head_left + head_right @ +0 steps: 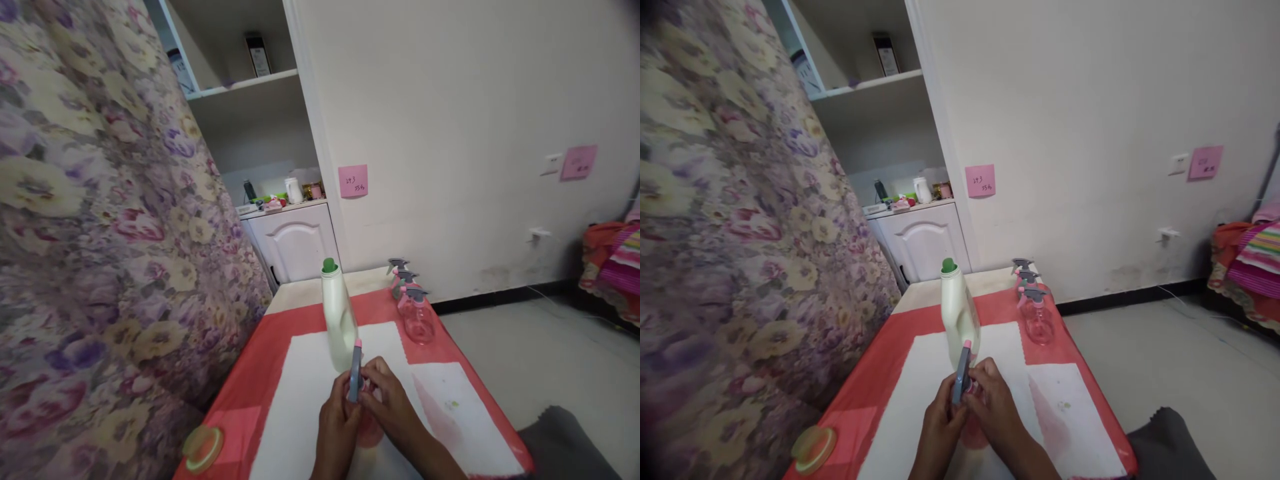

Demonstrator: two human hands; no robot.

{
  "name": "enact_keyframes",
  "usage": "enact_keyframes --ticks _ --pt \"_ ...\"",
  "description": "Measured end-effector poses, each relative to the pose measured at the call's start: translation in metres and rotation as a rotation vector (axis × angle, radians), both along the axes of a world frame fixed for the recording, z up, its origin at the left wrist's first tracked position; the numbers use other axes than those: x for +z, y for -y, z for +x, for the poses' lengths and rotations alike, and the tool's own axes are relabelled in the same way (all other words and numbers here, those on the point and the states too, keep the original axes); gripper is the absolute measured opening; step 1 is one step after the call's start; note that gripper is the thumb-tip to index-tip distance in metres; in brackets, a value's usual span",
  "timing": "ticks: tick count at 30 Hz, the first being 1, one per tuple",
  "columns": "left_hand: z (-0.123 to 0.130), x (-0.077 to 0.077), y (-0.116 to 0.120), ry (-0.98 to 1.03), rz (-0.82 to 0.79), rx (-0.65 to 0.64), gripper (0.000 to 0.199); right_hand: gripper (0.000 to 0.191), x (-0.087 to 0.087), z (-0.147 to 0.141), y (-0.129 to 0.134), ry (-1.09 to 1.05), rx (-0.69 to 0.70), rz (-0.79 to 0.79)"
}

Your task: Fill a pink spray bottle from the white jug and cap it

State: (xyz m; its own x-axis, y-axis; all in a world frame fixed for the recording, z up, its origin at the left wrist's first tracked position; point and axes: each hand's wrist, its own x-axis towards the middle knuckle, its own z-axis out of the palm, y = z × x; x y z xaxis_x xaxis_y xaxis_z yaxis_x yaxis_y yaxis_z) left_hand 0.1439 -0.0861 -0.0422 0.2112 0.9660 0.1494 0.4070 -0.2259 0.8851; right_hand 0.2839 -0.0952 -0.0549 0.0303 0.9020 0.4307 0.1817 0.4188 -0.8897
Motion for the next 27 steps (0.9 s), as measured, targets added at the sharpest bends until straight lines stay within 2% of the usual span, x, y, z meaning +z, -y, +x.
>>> enact_keyframes --ticks 4,7,10,15,17,22,27 --pt "0.002 -0.001 -0.001 0.029 -0.030 0.039 0.044 0.023 -0.004 -0.003 -0.002 -0.017 -0.053 -0.001" --pt "-0.002 0.001 -0.001 0.109 -0.076 -0.003 0.049 0.021 -0.004 -0.004 -0.003 0.009 -0.081 0.012" --pt "-0.010 0.011 0.001 0.172 -0.143 -0.076 0.054 0.018 -0.001 -0.002 -0.002 0.019 -0.055 0.024" --pt "-0.014 0.035 -0.002 0.187 -0.077 0.045 0.046 0.012 0.003 0.003 -0.001 0.038 0.005 0.004" --pt "-0.009 0.040 -0.007 0.202 -0.084 0.026 0.044 0.010 0.002 0.005 -0.002 0.058 0.029 0.010" --pt "0.006 0.045 -0.014 0.298 -0.215 -0.015 0.042 0.012 0.002 0.011 -0.004 0.064 0.114 0.013" --pt "0.007 0.046 -0.011 0.368 -0.311 -0.029 0.037 0.013 0.005 0.012 -0.003 0.054 0.138 -0.004"
